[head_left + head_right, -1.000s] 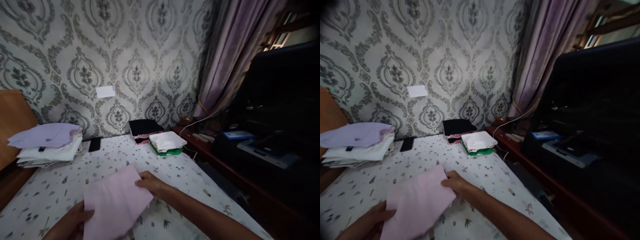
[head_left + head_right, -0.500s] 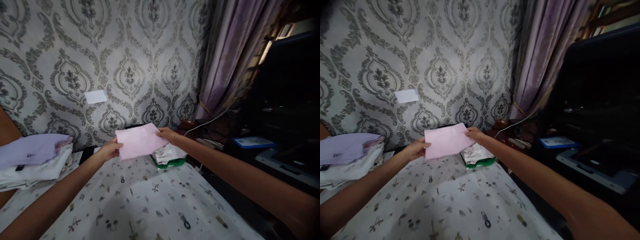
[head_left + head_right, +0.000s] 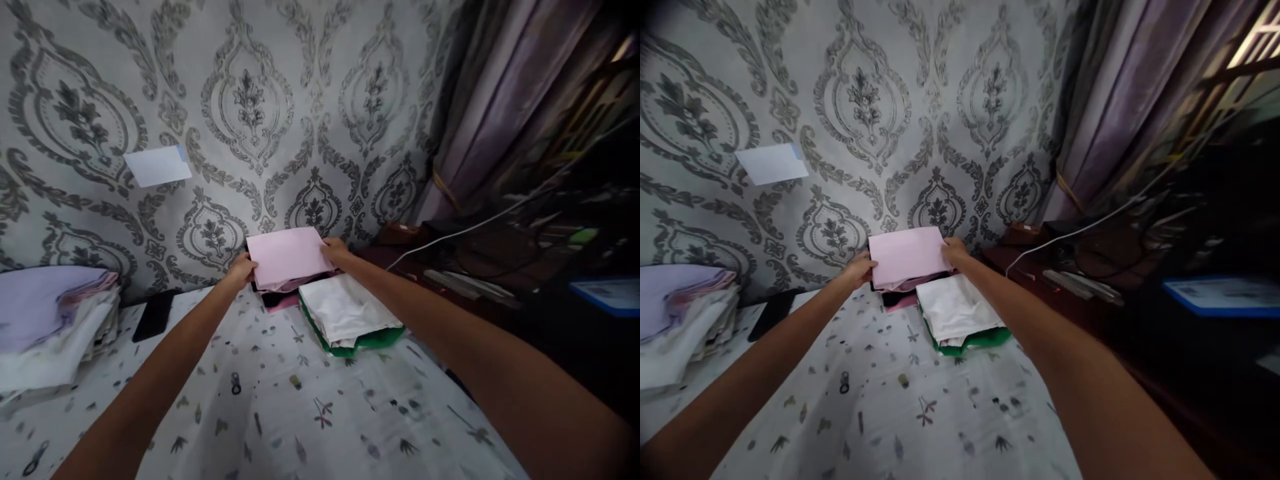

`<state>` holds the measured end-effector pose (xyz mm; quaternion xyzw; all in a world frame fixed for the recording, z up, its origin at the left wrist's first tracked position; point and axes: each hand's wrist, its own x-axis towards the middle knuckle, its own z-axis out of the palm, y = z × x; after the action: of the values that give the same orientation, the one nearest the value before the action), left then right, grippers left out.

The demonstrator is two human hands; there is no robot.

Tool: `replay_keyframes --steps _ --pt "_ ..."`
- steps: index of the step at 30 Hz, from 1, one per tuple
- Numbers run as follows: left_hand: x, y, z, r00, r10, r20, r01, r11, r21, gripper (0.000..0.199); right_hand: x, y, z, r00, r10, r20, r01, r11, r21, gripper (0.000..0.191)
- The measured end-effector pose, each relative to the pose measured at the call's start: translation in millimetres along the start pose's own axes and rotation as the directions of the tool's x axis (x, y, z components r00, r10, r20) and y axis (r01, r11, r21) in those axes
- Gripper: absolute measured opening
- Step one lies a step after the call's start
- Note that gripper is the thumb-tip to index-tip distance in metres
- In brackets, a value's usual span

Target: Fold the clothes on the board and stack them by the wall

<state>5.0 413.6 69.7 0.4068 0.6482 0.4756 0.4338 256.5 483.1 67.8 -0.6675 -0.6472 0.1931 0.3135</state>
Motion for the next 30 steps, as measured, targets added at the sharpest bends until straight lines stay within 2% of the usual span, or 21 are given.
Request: replay_keyframes --steps 4,6,8,10,12,13,15,17,18,21,22,23,24,27,28,30 --pt "-4 4 -2.0 1.000 0.022 -0.020 -0.021 0.999 0.041 0.039 -8 -4 -10 1.000 -0.013 -0.022 0.011 0.995 -0.097 0.023" --pt "-9 9 -0.6 0.999 0.026 -0.024 -0.024 0.997 0.070 0.036 -18 -12 -13 0.998 -0.007 -0.057 -0.001 0.990 -0.142 0.028" --pt "-17 11 0.8 0.999 0.025 -0.035 -0.021 0.994 0.105 0.031 -30 -26 -8 0.993 -0.067 -0.102 0.045 0.977 -0.207 0.038" --pt "-30 10 0.1 0.998 0.023 -0.053 -0.015 0.990 0.143 0.032 -42 -44 6 0.964 -0.239 -0.121 0.194 0.934 -0.298 0.045" --pt "-44 1 -5.3 0.997 0.026 -0.069 -0.013 0.983 0.183 0.040 -52 -61 29 0.919 -0.385 -0.083 0.334 0.873 -0.355 0.050" --pt "-52 -6 -10.6 0.997 0.033 -0.066 -0.019 0.979 0.203 0.043 -56 -67 43 0.910 -0.410 -0.056 0.366 0.859 -0.358 0.054" --pt "-69 -26 -28.9 0.997 0.047 -0.054 -0.032 0.967 0.252 0.047 -60 -75 70 0.926 -0.376 0.038 0.365 0.864 -0.348 0.059" --pt "-91 -49 -59.9 0.995 0.085 -0.048 -0.065 0.944 0.325 0.046 -59 -75 90 0.914 -0.405 0.008 0.380 0.850 -0.365 0.063" --pt "-104 -60 -80.6 0.991 0.125 -0.047 -0.100 0.925 0.366 0.045 -57 -74 96 0.917 -0.397 0.039 0.384 0.853 -0.355 0.064" --pt "-138 -80 -160.7 0.966 0.240 -0.101 -0.160 0.853 0.497 0.043 -49 -73 96 0.915 -0.394 0.088 0.400 0.855 -0.331 0.065" --pt "-146 -81 -191.2 0.950 0.280 -0.134 -0.162 0.815 0.557 0.040 -48 -75 92 0.911 -0.401 0.091 0.408 0.852 -0.328 0.063" --pt "-153 -80 -221.8 0.914 0.363 -0.182 -0.130 0.686 0.715 0.036 -49 -77 88 0.910 -0.406 0.089 0.411 0.850 -0.329 0.061" --pt "-158 -76 -251.4 0.871 0.427 -0.243 -0.041 0.556 0.830 0.032 -51 -81 84 0.910 -0.408 0.080 0.410 0.848 -0.335 0.058" --pt "-166 -60 -324.5 0.791 0.496 -0.357 0.082 0.492 0.867 0.031 -71 -95 77 0.907 -0.418 0.042 0.404 0.839 -0.365 0.050" --pt "-166 -56 -341.2 0.772 0.506 -0.384 0.108 0.491 0.864 0.031 -81 -101 78 0.897 -0.441 0.029 0.419 0.829 -0.370 0.049" --pt "-162 -50 -362.0 0.746 0.508 -0.431 0.184 0.465 0.866 0.036 -104 -109 81 0.850 -0.526 0.007 0.492 0.791 -0.362 0.046"
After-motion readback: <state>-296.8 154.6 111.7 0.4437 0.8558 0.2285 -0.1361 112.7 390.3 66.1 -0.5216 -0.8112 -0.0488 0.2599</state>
